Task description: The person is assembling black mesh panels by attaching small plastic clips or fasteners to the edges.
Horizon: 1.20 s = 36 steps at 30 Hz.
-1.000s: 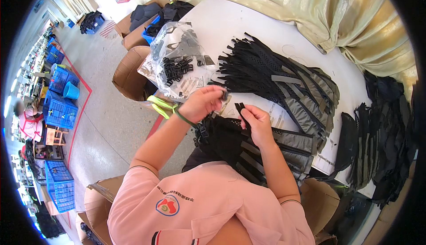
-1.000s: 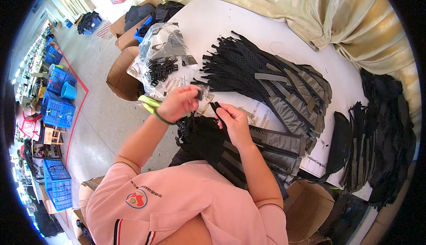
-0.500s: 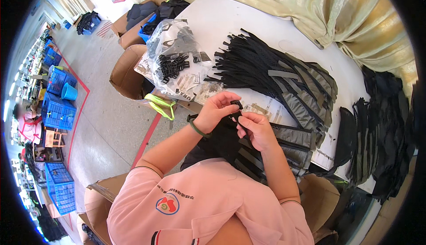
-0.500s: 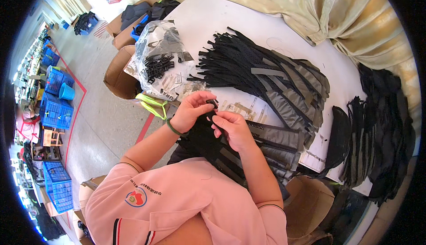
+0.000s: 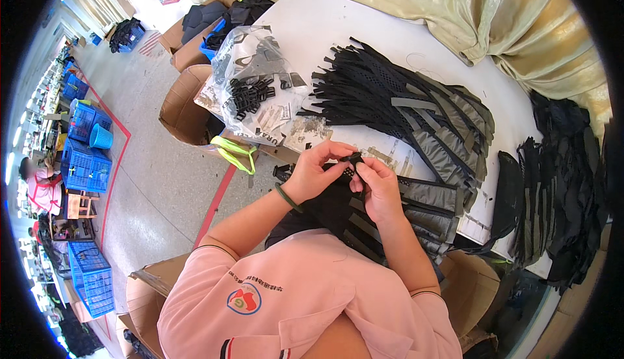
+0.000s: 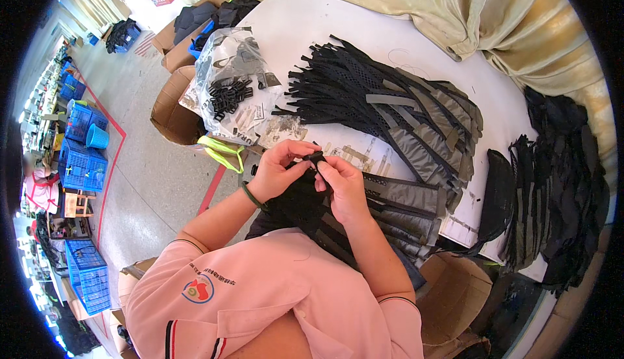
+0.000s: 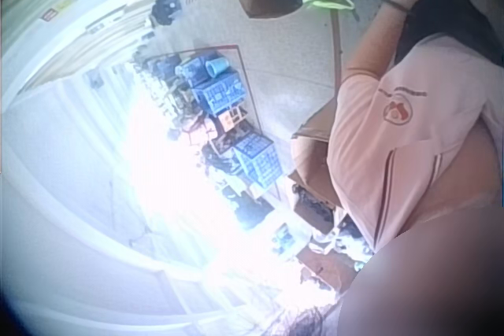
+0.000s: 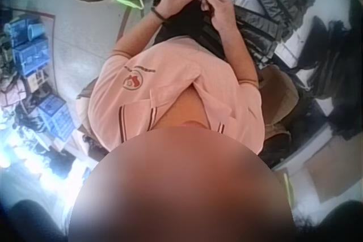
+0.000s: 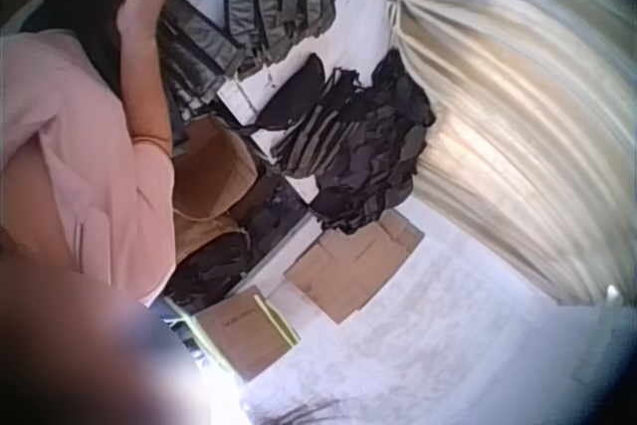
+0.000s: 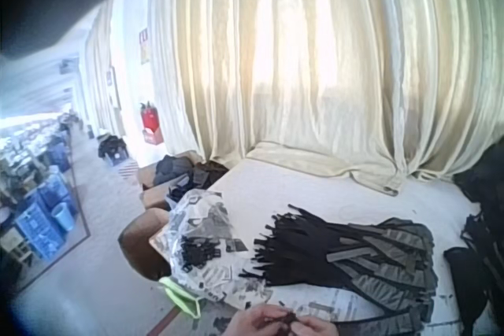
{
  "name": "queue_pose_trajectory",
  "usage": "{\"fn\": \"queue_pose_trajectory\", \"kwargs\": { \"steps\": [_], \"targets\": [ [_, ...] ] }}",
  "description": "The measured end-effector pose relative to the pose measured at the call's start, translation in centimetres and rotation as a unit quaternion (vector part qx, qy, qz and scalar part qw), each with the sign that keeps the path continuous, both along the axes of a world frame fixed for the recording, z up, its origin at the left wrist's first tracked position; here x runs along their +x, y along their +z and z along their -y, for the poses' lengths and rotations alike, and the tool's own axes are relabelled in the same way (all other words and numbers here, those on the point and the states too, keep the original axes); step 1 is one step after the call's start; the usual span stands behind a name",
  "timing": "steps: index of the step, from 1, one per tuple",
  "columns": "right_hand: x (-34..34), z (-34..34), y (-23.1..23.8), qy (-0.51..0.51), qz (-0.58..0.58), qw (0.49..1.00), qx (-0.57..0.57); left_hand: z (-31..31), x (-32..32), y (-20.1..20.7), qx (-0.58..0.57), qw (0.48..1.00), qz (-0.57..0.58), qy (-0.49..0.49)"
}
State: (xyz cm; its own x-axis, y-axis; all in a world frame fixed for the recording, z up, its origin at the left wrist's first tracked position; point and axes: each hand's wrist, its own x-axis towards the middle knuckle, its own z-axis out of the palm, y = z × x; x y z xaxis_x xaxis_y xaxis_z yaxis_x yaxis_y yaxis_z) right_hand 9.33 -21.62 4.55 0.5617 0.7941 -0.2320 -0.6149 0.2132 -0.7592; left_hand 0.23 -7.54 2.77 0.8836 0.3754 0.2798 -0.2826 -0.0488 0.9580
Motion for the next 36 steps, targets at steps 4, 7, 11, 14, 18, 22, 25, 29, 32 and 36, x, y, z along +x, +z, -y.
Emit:
{"fn": "queue_pose_trajectory", "kwargs": {
  "steps": [4, 7, 11, 14, 18, 22, 25, 29, 32, 36],
  "targets": [
    [0.0, -0.1, 0.1, 0.008, 0.018, 1.000, 0.002, 0.1, -0.4, 0.2, 0.039, 0.999, 0.009, 0.014],
    [0.1, 0.0, 0.6, 0.019, 0.031, 0.999, -0.010, 0.1, -0.6, 0.2, 0.069, 0.997, 0.006, 0.023],
    [0.4, 0.4, 0.2, 0.040, 0.017, 0.999, -0.001, 0.3, -0.6, 0.9, 0.161, 0.985, 0.029, 0.053],
    [0.2, 0.5, 0.0, 0.042, -0.040, 0.997, 0.042, 0.4, -0.4, 1.2, 0.205, 0.974, 0.057, 0.072],
    [-0.4, 0.4, 0.7, 0.017, -0.069, 0.995, 0.075, 0.9, -0.2, 1.7, 0.256, 0.957, 0.080, 0.113],
    [-0.5, 0.2, 1.4, -0.013, 0.049, 0.999, -0.001, 0.7, -0.4, 2.0, 0.283, 0.946, 0.074, 0.141],
    [0.0, 0.5, 1.5, 0.005, 0.210, 0.976, -0.054, 0.2, -0.3, 2.2, 0.287, 0.949, 0.071, 0.113],
    [0.1, 0.5, 2.6, -0.007, 0.161, 0.987, -0.002, -0.1, -0.2, 2.2, 0.223, 0.971, 0.059, 0.064],
    [0.4, 0.8, 2.7, 0.004, 0.270, 0.962, -0.045, 0.3, -0.4, 2.3, 0.156, 0.986, 0.028, 0.048],
    [0.8, 0.8, 2.8, -0.052, 0.591, 0.800, -0.095, 0.9, 0.2, 2.2, -0.291, 0.952, -0.097, -0.024]
  ]
}}
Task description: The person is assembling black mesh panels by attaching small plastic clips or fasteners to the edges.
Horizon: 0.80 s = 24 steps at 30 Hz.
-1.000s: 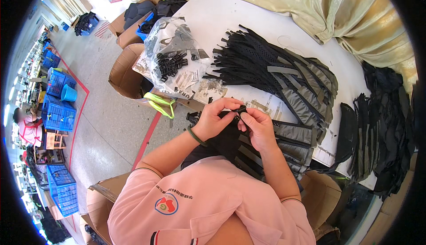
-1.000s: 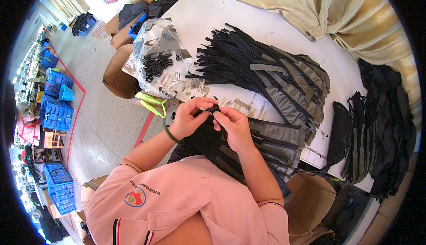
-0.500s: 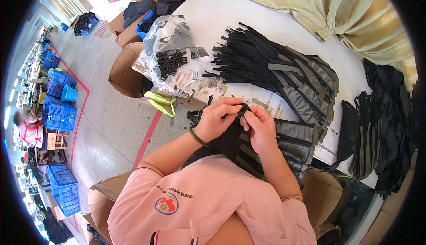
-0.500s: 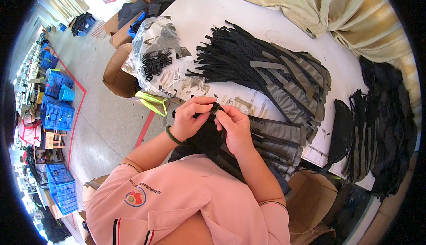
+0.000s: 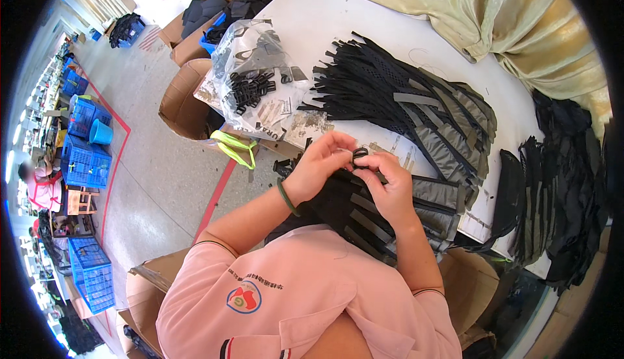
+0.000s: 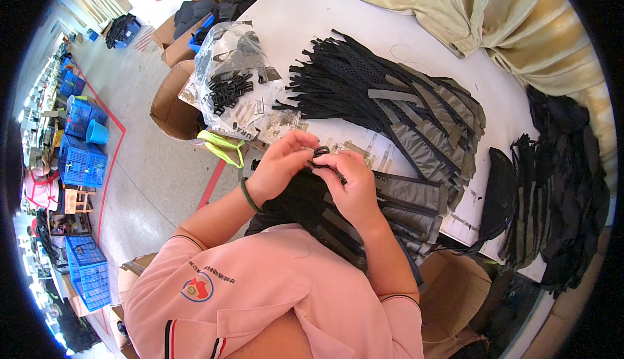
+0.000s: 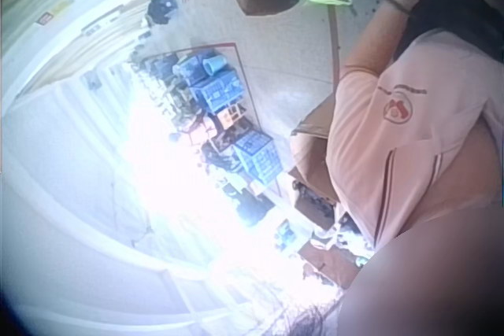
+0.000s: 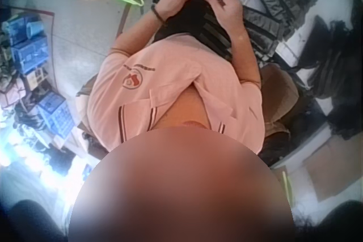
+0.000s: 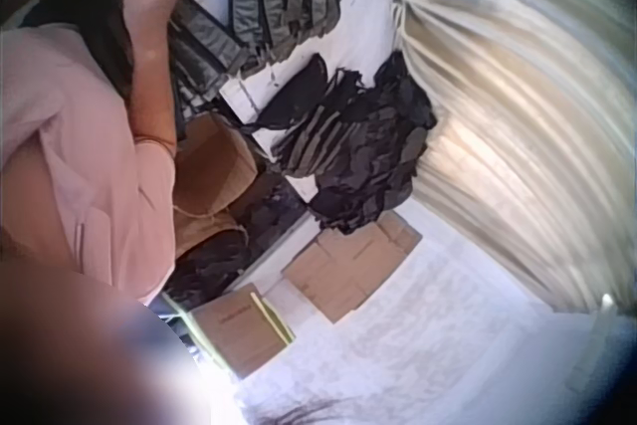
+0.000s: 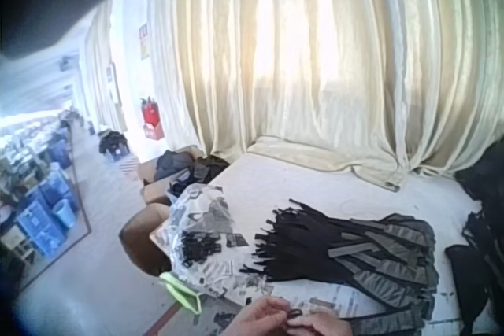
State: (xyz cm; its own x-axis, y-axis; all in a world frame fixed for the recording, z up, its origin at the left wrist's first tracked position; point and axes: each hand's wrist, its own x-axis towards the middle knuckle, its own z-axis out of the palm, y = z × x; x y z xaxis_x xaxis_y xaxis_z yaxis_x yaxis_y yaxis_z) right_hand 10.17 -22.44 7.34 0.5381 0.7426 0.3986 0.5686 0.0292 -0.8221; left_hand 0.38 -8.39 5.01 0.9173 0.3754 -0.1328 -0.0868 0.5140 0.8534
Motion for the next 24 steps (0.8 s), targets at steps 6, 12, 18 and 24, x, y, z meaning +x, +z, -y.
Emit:
{"fn": "queue_pose_trajectory", "kwargs": {
  "steps": [6, 12, 18, 24],
  "targets": [
    [-0.5, 0.3, -0.6, -0.047, 0.102, 0.994, -0.003, -0.4, -0.1, -1.2, -0.146, 0.982, -0.028, -0.117],
    [-1.2, 0.9, -0.7, 0.047, -0.301, 0.947, 0.100, 0.7, 0.8, -0.8, 0.002, 0.999, -0.025, -0.038],
    [-0.6, 1.1, -1.3, 0.007, -0.479, 0.876, 0.053, 1.2, 0.9, -0.8, 0.017, 1.000, -0.007, 0.014],
    [-0.6, 0.8, -1.8, -0.025, -0.500, 0.864, 0.050, 1.5, 0.6, -1.4, 0.102, 0.994, 0.018, 0.032]
  ]
}}
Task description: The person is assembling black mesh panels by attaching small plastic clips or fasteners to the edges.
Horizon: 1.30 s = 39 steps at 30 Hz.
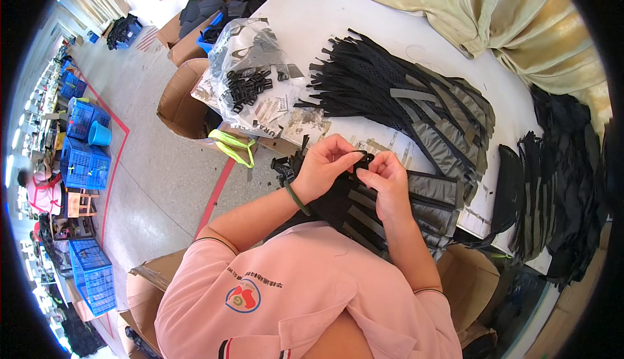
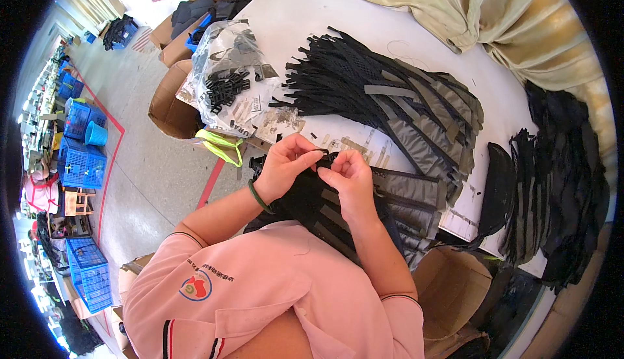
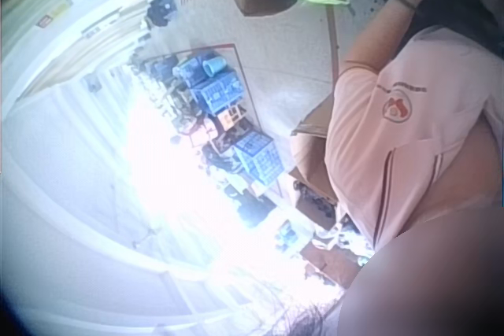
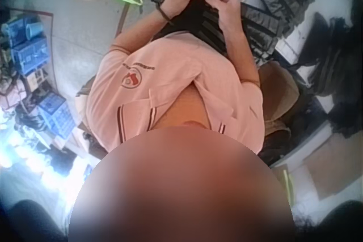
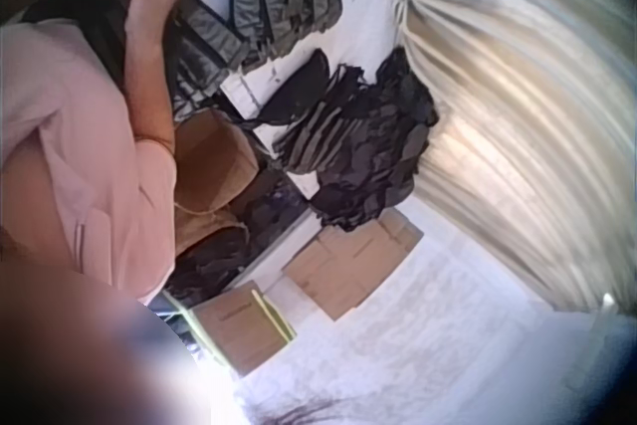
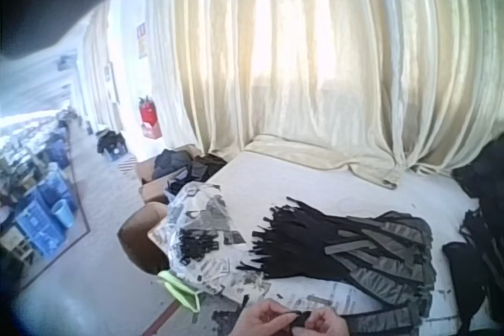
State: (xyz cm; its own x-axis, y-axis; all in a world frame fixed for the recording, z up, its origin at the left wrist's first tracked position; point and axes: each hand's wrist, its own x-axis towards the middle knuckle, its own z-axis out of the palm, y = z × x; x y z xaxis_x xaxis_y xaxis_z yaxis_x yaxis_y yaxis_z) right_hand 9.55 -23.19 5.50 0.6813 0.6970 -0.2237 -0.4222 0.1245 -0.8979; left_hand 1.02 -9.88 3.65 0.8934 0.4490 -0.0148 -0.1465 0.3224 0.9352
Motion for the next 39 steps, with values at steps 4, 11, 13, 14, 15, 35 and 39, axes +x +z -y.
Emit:
{"fn": "queue_pose_trajectory", "kwargs": {
  "steps": [4, 11, 13, 14, 15, 35, 39],
  "targets": [
    [0.0, -0.1, -0.1, -0.003, -0.008, 1.000, -0.002, 0.4, -0.1, 0.0, 0.131, 0.991, 0.018, 0.013],
    [-0.3, 0.1, 0.1, -0.048, -0.009, 0.998, 0.043, 0.3, -0.3, 0.4, 0.137, 0.985, 0.077, -0.075],
    [-0.7, 0.0, 1.4, -0.043, -0.037, 0.997, 0.046, 0.2, -0.5, -0.3, 0.134, 0.985, 0.082, -0.075],
    [-0.5, 0.1, 1.5, -0.041, -0.037, 0.997, 0.046, 0.1, -0.5, -0.5, 0.130, 0.985, 0.086, -0.076],
    [0.1, 0.4, 1.6, -0.012, -0.060, 0.997, 0.037, 0.0, -0.5, -0.3, 0.129, 0.985, 0.087, -0.077],
    [23.1, 3.2, -2.1, -0.037, 0.642, 0.581, -0.498, -4.1, -10.6, 1.9, 0.479, 0.836, -0.222, 0.148],
    [23.2, 3.6, -2.4, -0.052, 0.721, 0.497, -0.479, -1.8, -7.5, 1.2, 0.287, 0.951, -0.113, -0.030]
  ]
}}
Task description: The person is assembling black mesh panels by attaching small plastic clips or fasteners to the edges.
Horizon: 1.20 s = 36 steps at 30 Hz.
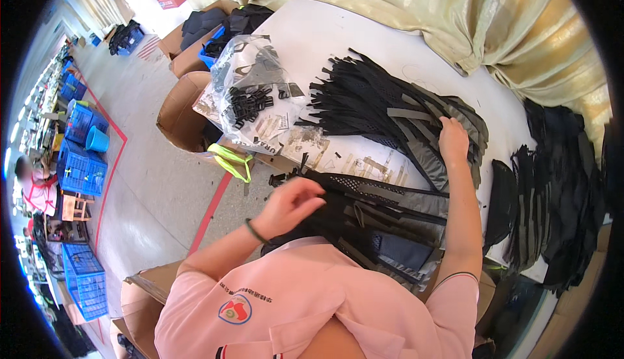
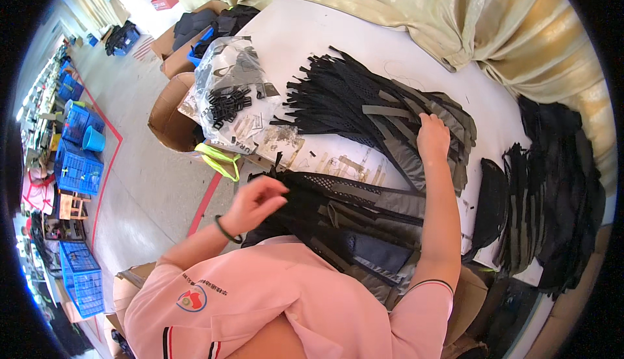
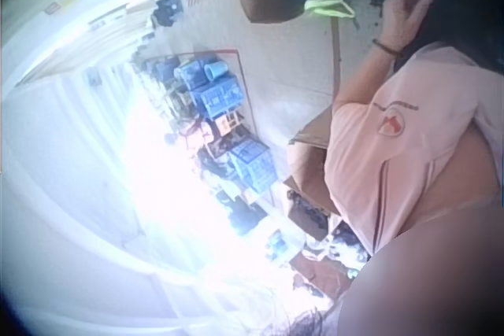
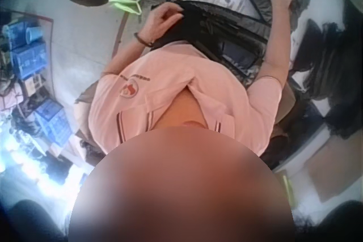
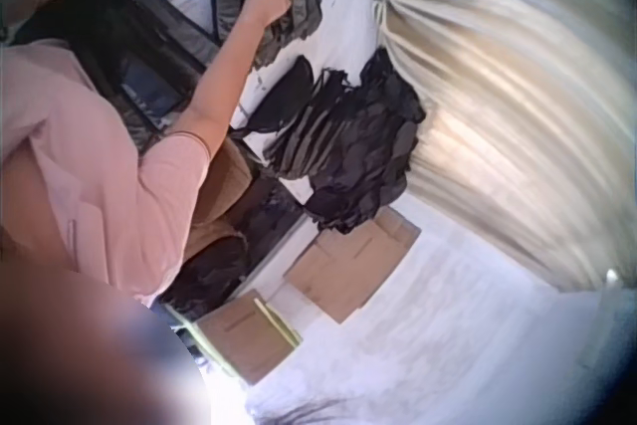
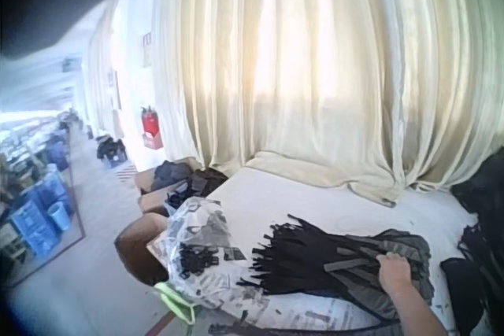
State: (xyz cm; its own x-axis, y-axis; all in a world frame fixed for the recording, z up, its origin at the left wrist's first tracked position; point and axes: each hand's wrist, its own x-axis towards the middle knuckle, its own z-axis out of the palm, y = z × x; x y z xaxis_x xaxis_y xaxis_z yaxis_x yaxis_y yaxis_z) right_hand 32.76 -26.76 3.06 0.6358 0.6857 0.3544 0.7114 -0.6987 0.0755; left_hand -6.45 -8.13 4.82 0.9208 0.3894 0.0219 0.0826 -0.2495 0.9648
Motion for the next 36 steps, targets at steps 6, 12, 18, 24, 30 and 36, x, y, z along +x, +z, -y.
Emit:
{"fn": "queue_pose_trajectory", "kwargs": {
  "steps": [6, 12, 18, 24, 30, 36],
  "targets": [
    [-14.5, -1.3, 9.3, 0.140, -0.062, 0.982, -0.110, 0.7, 9.8, -2.6, -0.451, 0.889, -0.042, -0.071],
    [-22.5, 4.5, 9.6, 0.371, -0.263, 0.872, -0.179, -0.2, 16.5, -2.4, -0.453, 0.881, -0.110, -0.077],
    [-23.7, 6.7, 8.8, 0.379, -0.306, 0.838, -0.245, 0.7, 17.1, -4.4, -0.402, 0.893, -0.140, -0.144],
    [-22.0, 10.5, 6.3, 0.277, -0.306, 0.840, -0.352, -2.9, 14.3, -2.3, -0.457, 0.889, -0.004, 0.013],
    [-19.0, 6.4, 8.0, 0.210, -0.354, 0.827, -0.383, -4.7, 8.5, -1.8, -0.431, 0.900, 0.014, 0.066],
    [-20.6, -6.5, 2.6, 0.296, -0.487, 0.781, 0.257, -3.2, 6.5, -1.4, -0.416, 0.906, 0.050, 0.057]
  ]
}}
